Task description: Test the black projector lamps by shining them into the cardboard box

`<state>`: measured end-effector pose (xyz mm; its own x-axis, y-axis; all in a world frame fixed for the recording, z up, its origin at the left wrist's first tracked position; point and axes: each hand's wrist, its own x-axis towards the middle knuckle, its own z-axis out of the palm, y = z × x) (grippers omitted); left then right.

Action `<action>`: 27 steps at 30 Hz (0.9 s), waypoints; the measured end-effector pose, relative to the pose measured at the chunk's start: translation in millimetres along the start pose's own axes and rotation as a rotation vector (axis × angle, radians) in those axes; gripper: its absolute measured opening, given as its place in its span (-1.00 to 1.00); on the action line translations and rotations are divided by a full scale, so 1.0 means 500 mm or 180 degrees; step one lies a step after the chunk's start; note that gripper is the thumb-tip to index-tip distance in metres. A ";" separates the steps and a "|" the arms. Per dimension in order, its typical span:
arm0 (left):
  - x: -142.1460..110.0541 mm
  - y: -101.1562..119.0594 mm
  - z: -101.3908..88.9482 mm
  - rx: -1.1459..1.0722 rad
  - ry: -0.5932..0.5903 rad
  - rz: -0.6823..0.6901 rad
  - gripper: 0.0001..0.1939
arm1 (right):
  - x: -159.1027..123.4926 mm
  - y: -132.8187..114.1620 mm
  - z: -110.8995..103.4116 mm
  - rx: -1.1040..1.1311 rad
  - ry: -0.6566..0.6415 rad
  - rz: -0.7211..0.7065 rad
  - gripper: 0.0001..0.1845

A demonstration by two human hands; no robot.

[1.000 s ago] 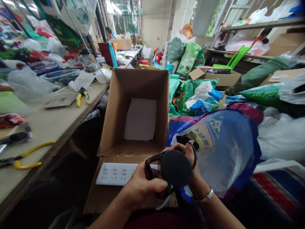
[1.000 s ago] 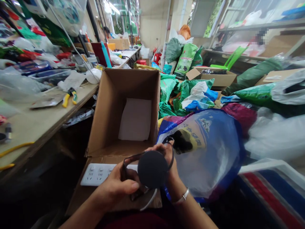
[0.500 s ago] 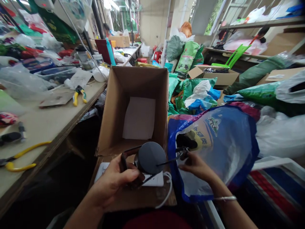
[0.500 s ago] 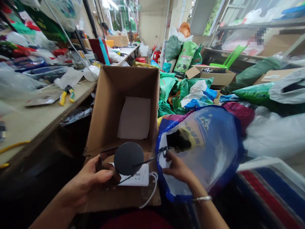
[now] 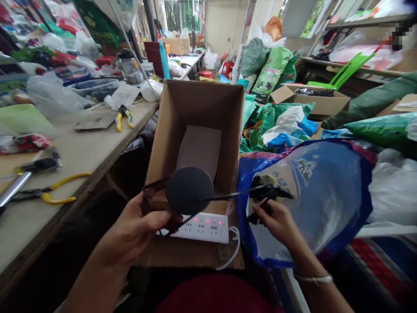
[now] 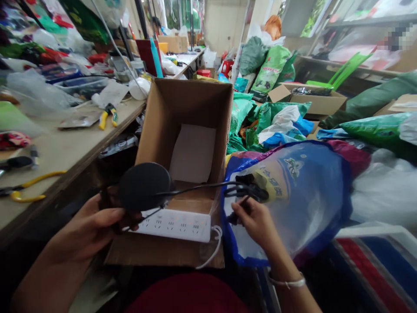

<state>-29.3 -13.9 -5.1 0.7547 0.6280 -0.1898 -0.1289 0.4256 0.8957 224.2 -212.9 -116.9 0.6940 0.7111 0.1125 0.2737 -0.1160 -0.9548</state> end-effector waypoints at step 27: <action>0.022 -0.062 -0.079 -0.0421 0.0026 0.0199 -0.70 | -0.079 -0.004 0.190 -0.0935 -0.1562 -0.0842 -0.82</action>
<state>-42.2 5.4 -50.9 0.7373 0.6611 -0.1389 -0.2597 0.4673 0.8451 133.0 -174.9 -145.6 0.2104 0.9691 0.1285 0.6142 -0.0287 -0.7887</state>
